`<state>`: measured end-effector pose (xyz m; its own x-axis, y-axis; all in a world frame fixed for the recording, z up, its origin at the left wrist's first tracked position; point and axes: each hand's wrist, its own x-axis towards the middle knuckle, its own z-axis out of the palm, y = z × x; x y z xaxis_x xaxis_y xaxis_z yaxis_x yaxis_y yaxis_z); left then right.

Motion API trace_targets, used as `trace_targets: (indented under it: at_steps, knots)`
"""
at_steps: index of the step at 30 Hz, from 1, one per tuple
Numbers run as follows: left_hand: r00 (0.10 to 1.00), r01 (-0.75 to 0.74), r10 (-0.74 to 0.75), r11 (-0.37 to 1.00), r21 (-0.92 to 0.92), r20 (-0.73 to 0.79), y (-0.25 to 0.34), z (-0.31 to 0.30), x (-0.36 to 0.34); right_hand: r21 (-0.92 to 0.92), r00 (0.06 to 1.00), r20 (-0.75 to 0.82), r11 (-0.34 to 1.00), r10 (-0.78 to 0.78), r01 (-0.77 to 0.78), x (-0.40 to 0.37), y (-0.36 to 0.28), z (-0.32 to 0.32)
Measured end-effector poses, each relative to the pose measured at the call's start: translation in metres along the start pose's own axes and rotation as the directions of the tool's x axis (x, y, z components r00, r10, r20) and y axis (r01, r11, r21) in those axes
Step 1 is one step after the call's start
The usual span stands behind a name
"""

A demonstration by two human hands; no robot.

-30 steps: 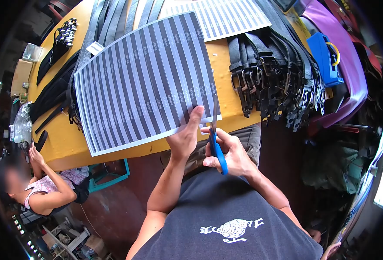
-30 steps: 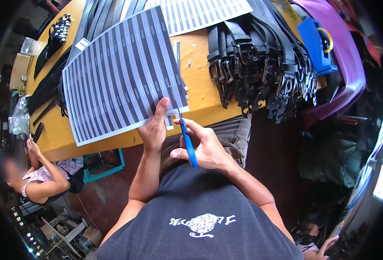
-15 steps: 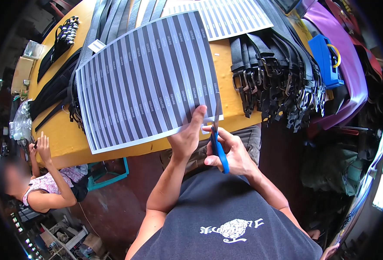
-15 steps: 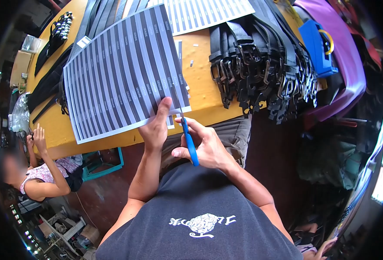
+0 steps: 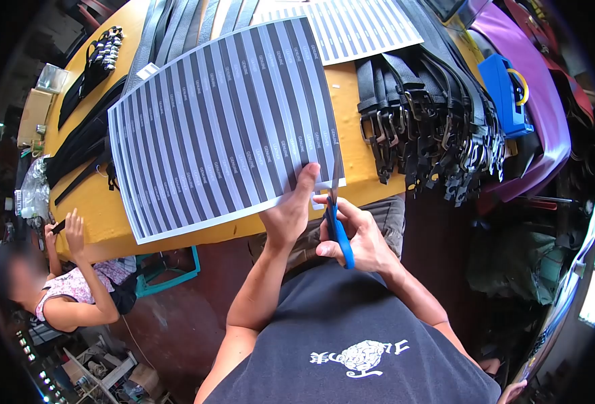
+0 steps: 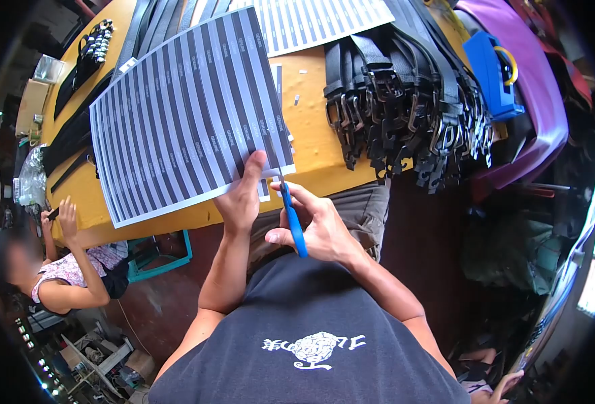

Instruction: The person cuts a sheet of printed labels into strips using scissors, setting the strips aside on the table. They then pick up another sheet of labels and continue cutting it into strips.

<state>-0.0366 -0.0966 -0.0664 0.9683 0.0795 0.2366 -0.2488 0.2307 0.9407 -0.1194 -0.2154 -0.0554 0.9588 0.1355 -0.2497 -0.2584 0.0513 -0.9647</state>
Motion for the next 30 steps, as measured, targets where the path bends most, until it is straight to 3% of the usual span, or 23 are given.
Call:
trace_targets:
  at_steps: [30]
  knots:
    - [1.0,-0.003,0.003,0.999,-0.035,-0.001,0.002,0.0,-0.001,0.005,0.999,-0.032,1.0,-0.025,0.025,0.0,0.007,0.002]
